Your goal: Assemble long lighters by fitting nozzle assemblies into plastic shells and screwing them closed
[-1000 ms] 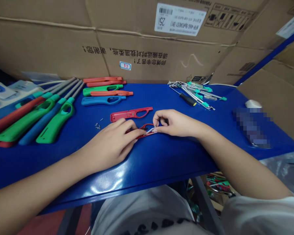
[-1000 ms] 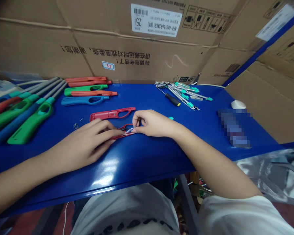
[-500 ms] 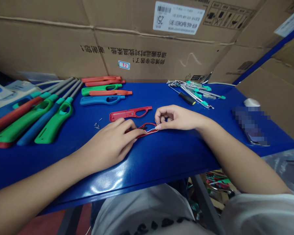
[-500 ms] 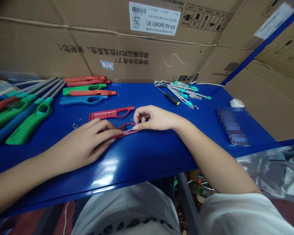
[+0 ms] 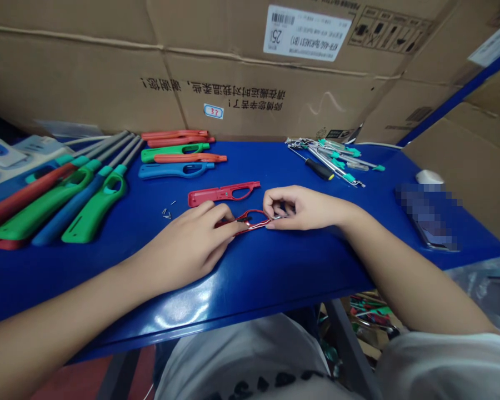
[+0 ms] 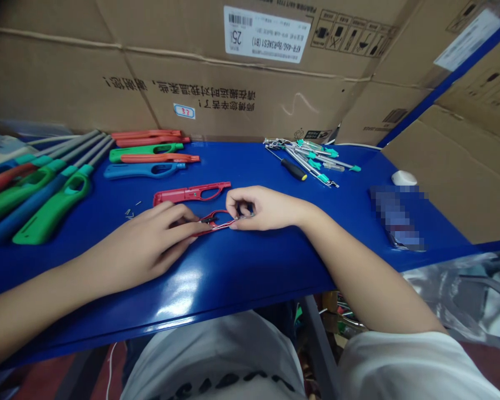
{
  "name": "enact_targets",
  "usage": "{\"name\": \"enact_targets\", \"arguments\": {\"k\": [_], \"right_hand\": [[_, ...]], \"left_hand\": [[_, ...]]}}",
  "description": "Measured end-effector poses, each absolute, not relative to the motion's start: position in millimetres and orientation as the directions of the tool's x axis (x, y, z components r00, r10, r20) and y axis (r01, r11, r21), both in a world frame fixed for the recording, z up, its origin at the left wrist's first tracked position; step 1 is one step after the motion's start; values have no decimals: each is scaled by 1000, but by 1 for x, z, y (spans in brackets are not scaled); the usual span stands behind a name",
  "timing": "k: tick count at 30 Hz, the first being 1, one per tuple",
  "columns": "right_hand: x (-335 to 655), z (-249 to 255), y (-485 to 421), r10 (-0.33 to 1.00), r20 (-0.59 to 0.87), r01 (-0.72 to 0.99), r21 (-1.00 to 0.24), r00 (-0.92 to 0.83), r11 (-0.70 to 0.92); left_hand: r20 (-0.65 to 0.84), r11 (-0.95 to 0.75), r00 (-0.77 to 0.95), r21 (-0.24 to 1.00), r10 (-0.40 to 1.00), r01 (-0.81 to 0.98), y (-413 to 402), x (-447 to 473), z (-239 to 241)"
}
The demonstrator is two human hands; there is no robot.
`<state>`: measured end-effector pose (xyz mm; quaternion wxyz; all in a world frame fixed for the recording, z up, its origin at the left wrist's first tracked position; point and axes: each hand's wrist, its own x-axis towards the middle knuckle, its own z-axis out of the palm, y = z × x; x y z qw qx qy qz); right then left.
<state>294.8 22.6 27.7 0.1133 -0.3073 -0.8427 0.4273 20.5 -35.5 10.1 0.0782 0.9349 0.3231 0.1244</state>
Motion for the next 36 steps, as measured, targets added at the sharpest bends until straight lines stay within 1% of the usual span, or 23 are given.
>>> {"name": "enact_targets", "arguments": {"k": [4,8,12,15,21,26,30,36], "right_hand": [[292,28,21,613,-39,429,-750,-789,504],[291,28,21,578,2,420,-686,-816,595],[292,28,20,564,33,410,-652,-825,638],[293,29,20,520,39,380,-638,-853,670],[291,32,17,535,21,431,-566,-845,703],[290,30,17,542,1,442,-578,-840,686],[292,29,18,530,26,415,-591,-847,692],[293,31,18,510,29,408,-562,-860,720]], "left_hand": [[176,-782,765,222,620,583,-35,22,9],[169,-787,771,215,614,579,-34,22,9],[174,-788,772,216,612,576,-34,22,9],[178,-784,768,233,616,575,-34,22,9],[171,-780,767,255,618,571,-34,21,9],[184,-785,770,259,612,562,-33,20,10],[189,-786,769,264,611,559,-34,20,10],[184,-780,765,268,618,566,-33,21,10]]}}
